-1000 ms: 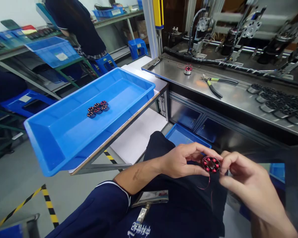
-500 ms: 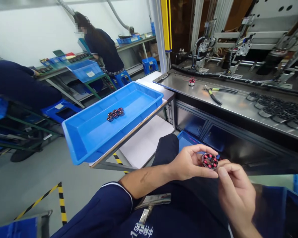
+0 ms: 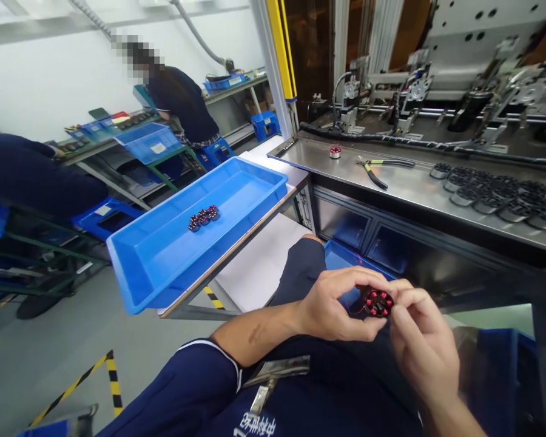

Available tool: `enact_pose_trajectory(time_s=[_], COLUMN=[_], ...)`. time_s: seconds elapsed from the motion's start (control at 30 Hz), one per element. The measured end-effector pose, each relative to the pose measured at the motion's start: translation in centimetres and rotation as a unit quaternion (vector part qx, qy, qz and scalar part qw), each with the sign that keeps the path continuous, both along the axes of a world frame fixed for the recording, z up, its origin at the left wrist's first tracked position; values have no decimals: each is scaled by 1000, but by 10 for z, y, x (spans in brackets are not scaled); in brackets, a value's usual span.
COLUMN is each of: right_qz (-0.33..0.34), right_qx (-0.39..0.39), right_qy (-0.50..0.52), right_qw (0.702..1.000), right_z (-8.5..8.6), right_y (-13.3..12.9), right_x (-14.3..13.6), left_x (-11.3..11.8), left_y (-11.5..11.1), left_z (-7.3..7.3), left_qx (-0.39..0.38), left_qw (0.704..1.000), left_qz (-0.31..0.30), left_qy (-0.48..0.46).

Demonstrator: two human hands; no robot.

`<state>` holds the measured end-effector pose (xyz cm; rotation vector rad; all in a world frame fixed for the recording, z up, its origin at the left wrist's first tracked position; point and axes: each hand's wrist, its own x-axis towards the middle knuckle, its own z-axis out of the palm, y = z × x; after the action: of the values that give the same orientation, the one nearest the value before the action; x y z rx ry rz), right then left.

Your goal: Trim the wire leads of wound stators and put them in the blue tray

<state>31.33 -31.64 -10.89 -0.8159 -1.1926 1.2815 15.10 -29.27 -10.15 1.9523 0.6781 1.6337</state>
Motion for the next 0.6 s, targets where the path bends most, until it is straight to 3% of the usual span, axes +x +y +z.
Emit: enact_pose_trajectory(time_s=[0.2,0.3,0.43,0.6], right_qz=[-71,-99,-144,-206], right_qx=[-57,19,122,16], right_qy=[40,-30,-121,-40], right_qw=[995,994,975,978], right_z=[-5,0,19,31], right_y=[-9,-15,-22,-25], right_x=[-18,-17,-16,-25], left_x=[-4,-9,-15,-17], left_y=[1,-1,-3,-6], left_z=[-5,-4,6,17], left_qx=[-52,-26,35,74], left_qw=[996,998,998,993], left_qz=[-44,-30,-43,-77], left_qy=[-60,-48,-20,-50])
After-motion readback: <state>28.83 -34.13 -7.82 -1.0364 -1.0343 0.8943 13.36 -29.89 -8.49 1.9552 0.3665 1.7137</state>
